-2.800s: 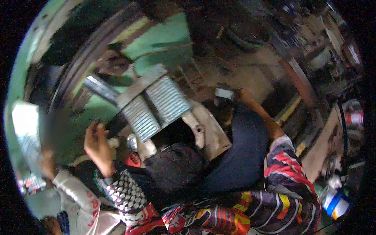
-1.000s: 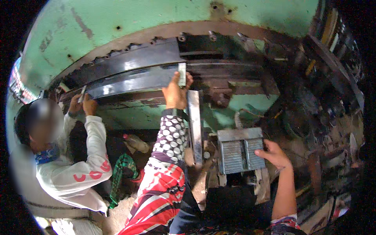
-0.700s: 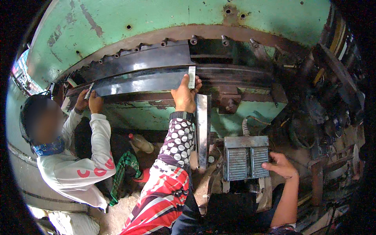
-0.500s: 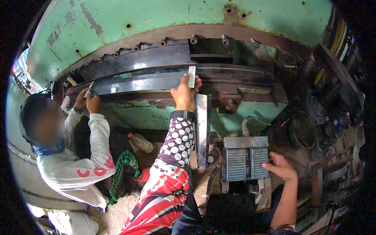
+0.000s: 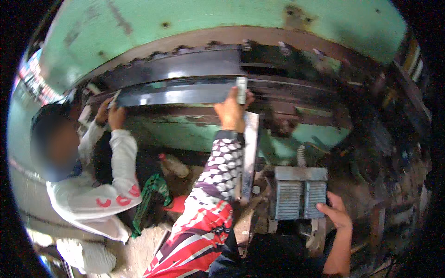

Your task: The person aligns and adjusts metal strips on a large green industrial machine with a coworker. They use a hammer to tap the strips into place and repeatedly reposition them to ensure proper alignment.

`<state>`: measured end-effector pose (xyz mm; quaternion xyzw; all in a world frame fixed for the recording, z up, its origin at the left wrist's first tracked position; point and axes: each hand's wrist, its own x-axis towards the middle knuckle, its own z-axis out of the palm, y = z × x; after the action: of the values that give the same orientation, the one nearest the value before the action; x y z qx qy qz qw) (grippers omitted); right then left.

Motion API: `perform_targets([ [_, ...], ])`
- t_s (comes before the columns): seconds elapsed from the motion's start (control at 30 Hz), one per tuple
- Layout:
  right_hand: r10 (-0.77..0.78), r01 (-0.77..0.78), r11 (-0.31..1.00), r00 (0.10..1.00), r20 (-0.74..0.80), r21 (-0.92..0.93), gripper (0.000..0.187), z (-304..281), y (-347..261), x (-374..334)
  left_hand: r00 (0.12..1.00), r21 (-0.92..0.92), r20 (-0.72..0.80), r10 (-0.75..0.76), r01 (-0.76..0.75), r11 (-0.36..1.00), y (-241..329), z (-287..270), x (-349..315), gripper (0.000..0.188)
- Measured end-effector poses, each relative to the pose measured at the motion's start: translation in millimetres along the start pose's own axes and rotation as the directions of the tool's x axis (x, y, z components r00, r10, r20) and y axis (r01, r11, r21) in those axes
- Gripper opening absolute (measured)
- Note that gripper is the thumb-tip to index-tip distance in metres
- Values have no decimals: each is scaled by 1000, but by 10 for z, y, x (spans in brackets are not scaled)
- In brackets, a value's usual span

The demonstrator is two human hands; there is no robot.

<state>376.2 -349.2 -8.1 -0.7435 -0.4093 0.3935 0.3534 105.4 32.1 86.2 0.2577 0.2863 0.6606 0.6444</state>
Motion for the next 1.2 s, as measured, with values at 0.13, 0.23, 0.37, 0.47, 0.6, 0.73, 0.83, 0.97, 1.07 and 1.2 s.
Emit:
perform_targets([
  [0.13,-56,53,998,995,87,30,64,-170,-111,-122,998,-48,44,-46,49,998,-205,109,-23,22],
  [0.23,-41,32,995,994,99,96,67,-183,-104,-184,998,-62,-56,-39,36,997,-122,312,-200,21],
  [0.37,48,-75,990,977,209,122,79,-225,-133,-123,997,-60,-60,-56,52,997,-105,199,-146,18],
  [0.47,82,-102,990,979,184,101,79,-218,-233,-181,998,-86,-42,-36,32,996,-152,252,-148,20],
  [0.6,73,-76,997,985,157,15,80,-210,-92,-126,991,64,-42,129,-126,990,-543,31,196,24],
  [0.73,-18,-7,983,991,136,183,62,-73,58,-9,998,2,-12,-61,61,998,-89,166,-129,20],
  [0.83,-69,34,984,979,192,177,62,-36,-68,63,999,15,-39,17,-16,1000,6,158,-169,21],
  [0.97,-100,55,974,974,202,219,64,3,-136,-4,999,13,-45,16,-15,1000,57,283,-291,22],
  [1.07,-99,62,984,971,216,169,64,-14,-154,-15,1000,-24,-20,3,-3,1000,21,197,-189,22],
  [1.2,-101,86,993,971,217,77,63,-48,-110,4,980,159,157,120,-145,977,-90,17,-8,25],
])
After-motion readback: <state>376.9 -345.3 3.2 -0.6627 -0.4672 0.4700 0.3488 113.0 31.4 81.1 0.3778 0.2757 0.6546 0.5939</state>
